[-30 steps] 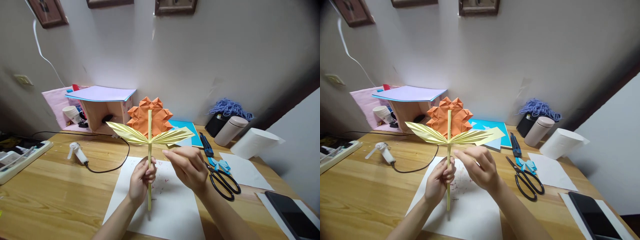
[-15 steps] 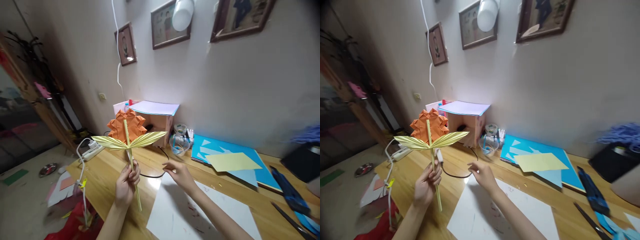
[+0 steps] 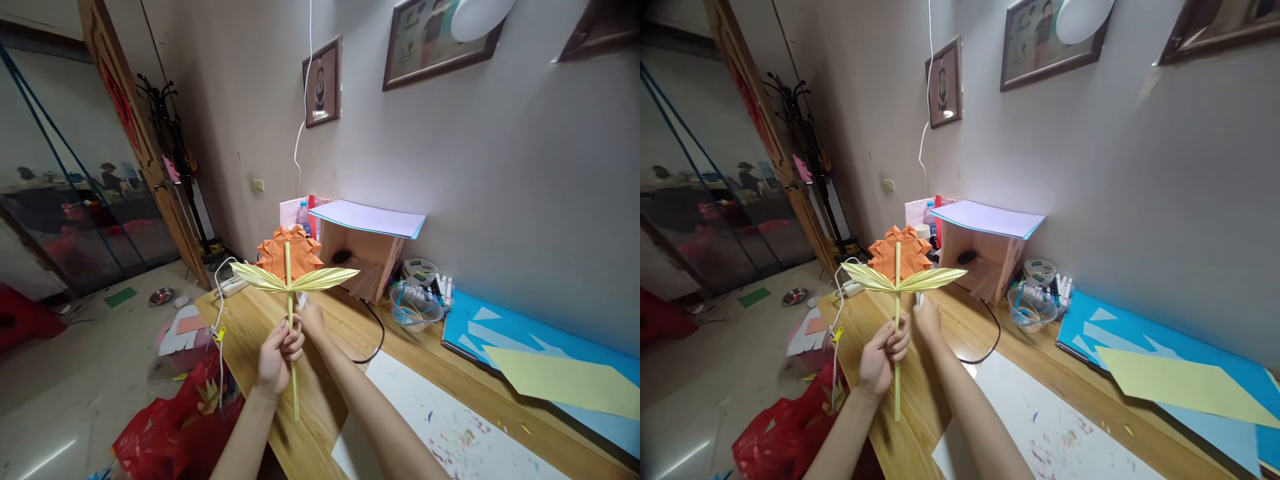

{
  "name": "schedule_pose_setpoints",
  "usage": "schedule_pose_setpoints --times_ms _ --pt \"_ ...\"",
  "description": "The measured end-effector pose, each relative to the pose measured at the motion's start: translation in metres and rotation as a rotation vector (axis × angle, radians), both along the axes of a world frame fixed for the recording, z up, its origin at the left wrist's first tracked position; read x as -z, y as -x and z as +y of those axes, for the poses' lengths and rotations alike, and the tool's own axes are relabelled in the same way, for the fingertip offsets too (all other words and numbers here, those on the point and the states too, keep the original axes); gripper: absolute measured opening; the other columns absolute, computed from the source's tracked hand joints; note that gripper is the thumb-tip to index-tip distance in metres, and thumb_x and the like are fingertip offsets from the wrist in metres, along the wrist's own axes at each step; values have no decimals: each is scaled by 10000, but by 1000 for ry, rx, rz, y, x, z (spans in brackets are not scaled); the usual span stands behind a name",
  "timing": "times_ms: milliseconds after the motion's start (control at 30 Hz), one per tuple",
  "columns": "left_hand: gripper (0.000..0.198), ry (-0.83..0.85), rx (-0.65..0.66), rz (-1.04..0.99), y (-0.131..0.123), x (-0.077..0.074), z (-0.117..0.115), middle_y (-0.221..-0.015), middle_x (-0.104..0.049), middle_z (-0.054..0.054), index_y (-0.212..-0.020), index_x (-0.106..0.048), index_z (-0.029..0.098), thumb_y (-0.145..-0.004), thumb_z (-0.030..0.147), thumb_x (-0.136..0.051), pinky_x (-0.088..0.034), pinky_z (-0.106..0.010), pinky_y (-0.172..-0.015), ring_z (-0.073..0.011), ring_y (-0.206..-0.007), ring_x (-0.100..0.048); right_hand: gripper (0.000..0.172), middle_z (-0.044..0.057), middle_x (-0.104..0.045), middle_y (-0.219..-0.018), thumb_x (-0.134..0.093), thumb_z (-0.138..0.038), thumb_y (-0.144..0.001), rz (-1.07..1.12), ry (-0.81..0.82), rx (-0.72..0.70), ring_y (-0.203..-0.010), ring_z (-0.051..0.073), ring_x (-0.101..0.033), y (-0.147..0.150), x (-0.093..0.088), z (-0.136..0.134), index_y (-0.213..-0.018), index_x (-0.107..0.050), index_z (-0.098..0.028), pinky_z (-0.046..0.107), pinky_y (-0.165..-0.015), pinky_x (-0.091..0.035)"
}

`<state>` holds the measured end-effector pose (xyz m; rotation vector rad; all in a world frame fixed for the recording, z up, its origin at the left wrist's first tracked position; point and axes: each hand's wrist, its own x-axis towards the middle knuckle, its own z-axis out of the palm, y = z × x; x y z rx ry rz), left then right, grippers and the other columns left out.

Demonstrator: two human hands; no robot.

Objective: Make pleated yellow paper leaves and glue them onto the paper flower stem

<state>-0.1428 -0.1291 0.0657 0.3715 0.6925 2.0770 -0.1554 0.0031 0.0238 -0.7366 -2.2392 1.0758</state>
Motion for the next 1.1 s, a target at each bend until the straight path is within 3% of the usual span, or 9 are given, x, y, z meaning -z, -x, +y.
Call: schedule_pose_setpoints --times_ms 100,233,333,367,467,600,733,1100 --pt "139 0 8 -14 3 2 2 -587 -261 68 -883 -575 67 -778 157 -590 -164 -113 -380 -22 -437 -182 252 50 -625 -679 -417 -347 -817 72 70 29 -628 188 -566 -23 -10 16 -737 -570 -163 261 -550 -402" --pt "129 -20 3 -37 8 10 10 -588 -257 68 -871 -573 70 -770 149 -587 -151 -119 -376 -25 -434 -159 373 58 -590 -627 -397 -458 -814 150 118 136 -554 175 -551 -84 -24 49 -711 -571 -144 259 -500 -380" --pt "130 -31 -6 -50 8 17 19 -579 -244 72 -866 -574 73 -774 163 -587 -134 -124 -378 -28 -435 -143 340 64 -583 -633 -471 -464 -791 263 170 270 -554 171 -532 -131 -43 70 -666 -561 -162 267 -516 -387" --pt "134 -32 -8 -52 6 18 23 -577 -243 73 -864 -574 74 -773 171 -592 -127 -127 -379 -28 -436 -138 340 51 -562 -602 -500 -468 -781 354 181 381 -536 162 -509 -145 -52 72 -615 -536 -174 266 -515 -383" --pt "161 -14 -3 -30 -2 20 35 -570 -247 76 -864 -570 80 -763 197 -613 -111 -131 -388 -27 -440 -133 270 2 -515 -613 -546 -425 -789 566 155 378 -556 140 -471 -173 -80 64 -653 -500 -197 253 -533 -379" --pt "210 45 19 71 -18 19 49 -564 -254 77 -860 -561 98 -756 266 -630 -93 -140 -400 -29 -441 -132 376 -17 -479 -549 -536 -439 -820 446 138 157 -495 103 -406 -184 -107 30 -550 -474 -184 235 -475 -310" --pt "259 62 78 151 -36 17 57 -555 -232 82 -851 -552 111 -757 340 -627 -86 -160 -411 -36 -447 -114 403 -17 -499 -547 -517 -442 -843 309 147 -35 -498 98 -426 -177 -110 7 -543 -502 -173 233 -495 -328" --pt "305 118 185 218 -61 15 61 -551 -265 67 -843 -595 120 -776 418 -606 -73 -204 -437 -48 -464 -138 441 -18 -521 -492 -462 -490 -859 212 208 2 -503 115 -442 -178 -114 6 -545 -484 -183 258 -531 -334"
